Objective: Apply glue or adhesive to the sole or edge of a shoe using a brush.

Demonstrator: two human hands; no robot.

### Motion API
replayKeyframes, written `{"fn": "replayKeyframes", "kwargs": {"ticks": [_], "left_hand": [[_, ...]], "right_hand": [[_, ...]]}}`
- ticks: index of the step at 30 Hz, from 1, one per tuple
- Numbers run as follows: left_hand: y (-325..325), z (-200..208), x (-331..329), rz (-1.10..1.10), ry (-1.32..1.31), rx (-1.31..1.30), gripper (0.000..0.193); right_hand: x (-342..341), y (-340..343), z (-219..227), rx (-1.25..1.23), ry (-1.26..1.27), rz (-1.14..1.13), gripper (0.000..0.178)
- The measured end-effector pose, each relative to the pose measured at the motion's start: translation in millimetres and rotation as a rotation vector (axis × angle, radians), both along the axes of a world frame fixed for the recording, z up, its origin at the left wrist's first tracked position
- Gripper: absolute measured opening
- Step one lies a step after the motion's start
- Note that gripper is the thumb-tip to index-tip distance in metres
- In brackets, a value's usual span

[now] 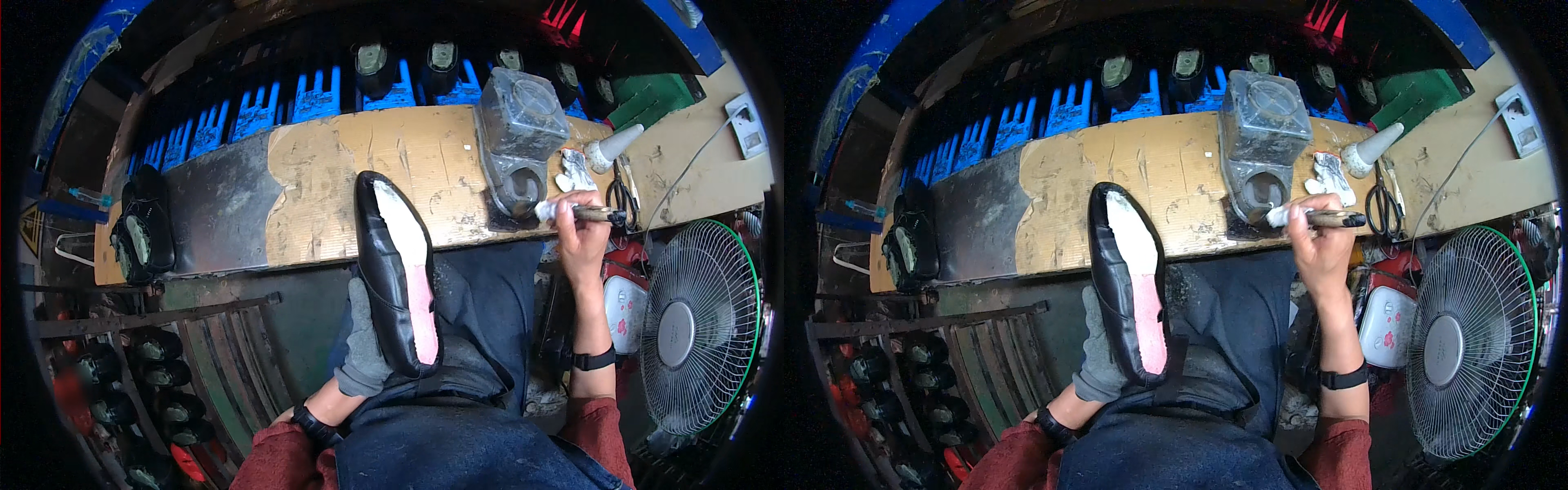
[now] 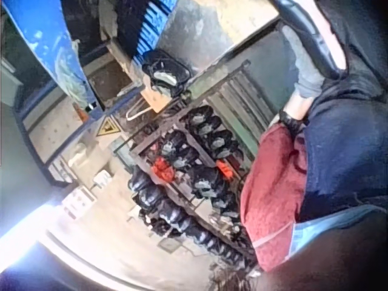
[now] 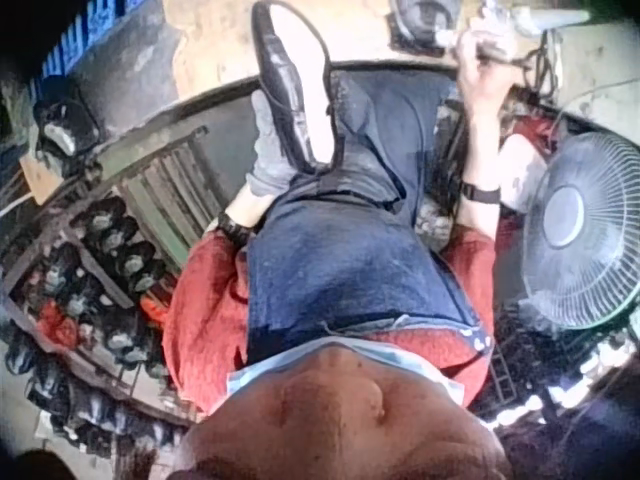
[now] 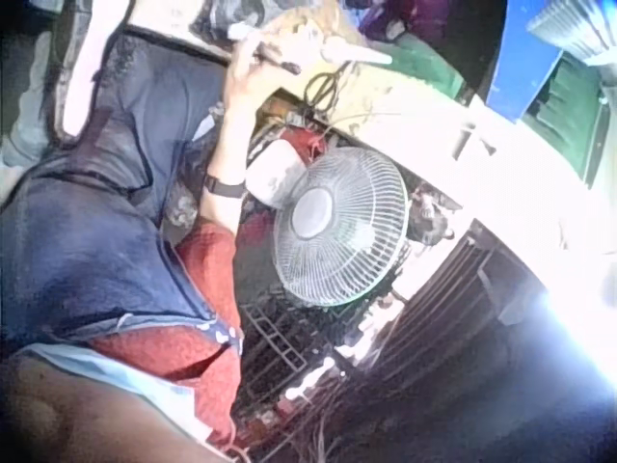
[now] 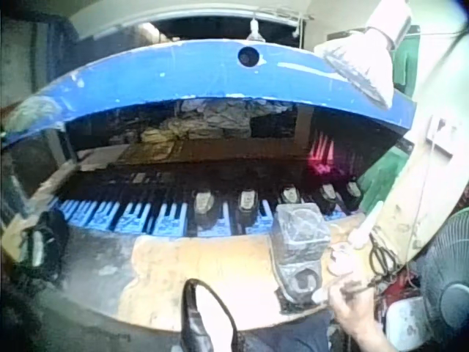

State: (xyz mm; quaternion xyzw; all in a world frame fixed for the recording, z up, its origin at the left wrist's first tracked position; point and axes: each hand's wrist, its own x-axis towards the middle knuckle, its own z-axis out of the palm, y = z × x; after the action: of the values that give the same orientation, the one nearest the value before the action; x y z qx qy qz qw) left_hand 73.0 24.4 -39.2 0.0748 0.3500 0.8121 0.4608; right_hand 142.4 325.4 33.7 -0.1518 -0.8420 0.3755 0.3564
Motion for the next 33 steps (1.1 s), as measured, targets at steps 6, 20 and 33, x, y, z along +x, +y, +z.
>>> {"fn": "replayKeyframes", "kwargs": {"ticks": [6, 20, 33], "left_hand": [[4, -3, -3, 0.062, -0.419, 0.057, 0.065], [15, 9, -8, 0.137, 0.238, -0.229, 0.034], [7, 3, 11, 0.176, 0.456, -0.234, 0.063]], "right_hand": [[-45, -92, 14, -0.443, -0.246, 0.53, 0.009], [-54, -129, 25, -0.169, -0.2, 0.214, 0.021], [3, -139, 39, -0.069, -0.115, 0.695, 0.025]]}}
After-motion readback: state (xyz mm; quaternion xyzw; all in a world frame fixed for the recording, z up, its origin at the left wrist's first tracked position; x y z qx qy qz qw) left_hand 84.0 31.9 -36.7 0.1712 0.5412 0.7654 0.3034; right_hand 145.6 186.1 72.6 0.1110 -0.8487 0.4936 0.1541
